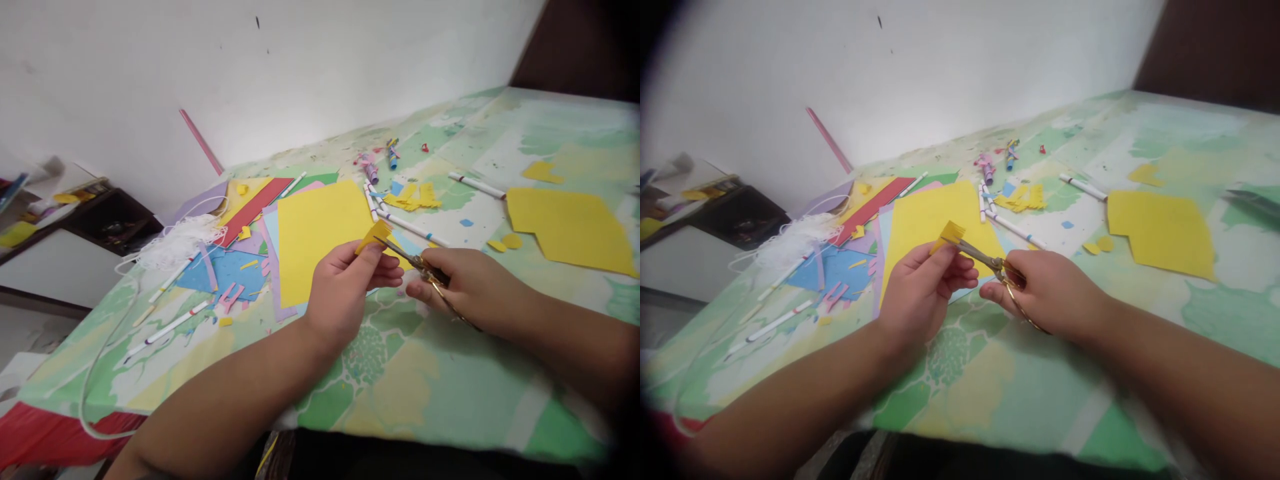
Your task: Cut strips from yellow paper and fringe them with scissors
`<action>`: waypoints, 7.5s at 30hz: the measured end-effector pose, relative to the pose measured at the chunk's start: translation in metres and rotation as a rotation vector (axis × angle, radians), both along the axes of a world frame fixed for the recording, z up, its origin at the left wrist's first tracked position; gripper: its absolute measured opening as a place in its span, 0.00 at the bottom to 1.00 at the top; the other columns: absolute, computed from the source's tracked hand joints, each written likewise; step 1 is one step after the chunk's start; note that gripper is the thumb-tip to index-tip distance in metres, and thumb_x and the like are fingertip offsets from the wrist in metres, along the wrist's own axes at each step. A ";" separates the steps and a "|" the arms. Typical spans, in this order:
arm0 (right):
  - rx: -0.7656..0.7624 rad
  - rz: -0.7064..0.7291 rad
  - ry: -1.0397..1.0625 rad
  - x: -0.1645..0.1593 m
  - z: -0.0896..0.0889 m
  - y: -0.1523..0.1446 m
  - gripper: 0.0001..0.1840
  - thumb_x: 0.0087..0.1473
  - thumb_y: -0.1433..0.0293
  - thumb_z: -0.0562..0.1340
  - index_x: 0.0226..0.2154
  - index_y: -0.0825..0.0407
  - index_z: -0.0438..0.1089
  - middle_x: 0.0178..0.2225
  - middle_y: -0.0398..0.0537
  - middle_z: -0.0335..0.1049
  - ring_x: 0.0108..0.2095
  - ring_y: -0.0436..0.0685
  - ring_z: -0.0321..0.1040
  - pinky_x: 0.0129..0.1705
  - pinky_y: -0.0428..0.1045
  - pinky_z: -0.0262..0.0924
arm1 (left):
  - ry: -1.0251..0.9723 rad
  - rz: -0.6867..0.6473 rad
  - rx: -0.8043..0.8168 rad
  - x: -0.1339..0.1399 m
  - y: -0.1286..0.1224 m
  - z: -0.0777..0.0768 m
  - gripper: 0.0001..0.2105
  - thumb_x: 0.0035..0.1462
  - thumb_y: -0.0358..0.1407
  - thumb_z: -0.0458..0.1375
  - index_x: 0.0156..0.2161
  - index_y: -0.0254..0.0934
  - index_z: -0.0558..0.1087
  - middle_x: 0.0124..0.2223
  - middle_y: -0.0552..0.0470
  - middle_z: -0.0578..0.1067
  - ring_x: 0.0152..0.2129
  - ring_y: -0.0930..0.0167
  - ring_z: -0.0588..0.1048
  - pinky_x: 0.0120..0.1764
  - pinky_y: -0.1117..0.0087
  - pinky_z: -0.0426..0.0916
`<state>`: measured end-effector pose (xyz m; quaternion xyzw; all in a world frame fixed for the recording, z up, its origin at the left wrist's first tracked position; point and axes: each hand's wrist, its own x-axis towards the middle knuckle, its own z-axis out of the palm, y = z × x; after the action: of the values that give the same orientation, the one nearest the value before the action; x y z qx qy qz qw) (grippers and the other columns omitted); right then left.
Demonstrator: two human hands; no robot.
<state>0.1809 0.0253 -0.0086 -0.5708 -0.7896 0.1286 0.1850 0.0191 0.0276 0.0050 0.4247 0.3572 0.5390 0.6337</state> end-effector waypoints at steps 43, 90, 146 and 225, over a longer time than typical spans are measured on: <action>-0.037 0.052 -0.018 -0.004 0.005 -0.004 0.23 0.49 0.50 0.51 0.18 0.50 0.53 0.16 0.42 0.57 0.19 0.51 0.55 0.21 0.45 0.46 | 0.065 -0.031 0.008 -0.001 -0.005 -0.003 0.07 0.48 0.37 0.58 0.26 0.35 0.71 0.23 0.55 0.73 0.20 0.77 0.73 0.28 0.73 0.70; -0.057 0.043 -0.010 -0.003 0.001 -0.002 0.24 0.47 0.47 0.50 0.18 0.50 0.54 0.16 0.42 0.58 0.19 0.50 0.54 0.20 0.45 0.45 | 0.153 0.021 0.039 -0.001 -0.006 0.000 0.09 0.49 0.38 0.57 0.24 0.34 0.70 0.21 0.56 0.72 0.18 0.78 0.71 0.26 0.74 0.68; -0.048 0.033 -0.021 -0.002 -0.001 -0.002 0.24 0.48 0.47 0.50 0.18 0.49 0.52 0.16 0.41 0.55 0.19 0.50 0.53 0.20 0.45 0.44 | 0.185 0.019 -0.008 -0.005 -0.003 0.009 0.09 0.48 0.38 0.58 0.24 0.33 0.70 0.20 0.56 0.72 0.17 0.78 0.71 0.25 0.75 0.68; -0.063 0.042 -0.038 -0.003 0.003 -0.001 0.24 0.48 0.48 0.49 0.17 0.50 0.54 0.16 0.42 0.57 0.19 0.50 0.55 0.20 0.45 0.46 | 0.155 -0.022 0.015 -0.003 -0.007 0.009 0.09 0.52 0.37 0.55 0.27 0.33 0.71 0.23 0.54 0.73 0.19 0.77 0.72 0.27 0.74 0.71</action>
<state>0.1783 0.0248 -0.0056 -0.5619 -0.8004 0.1465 0.1490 0.0158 0.0202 0.0143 0.4738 0.3964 0.5003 0.6067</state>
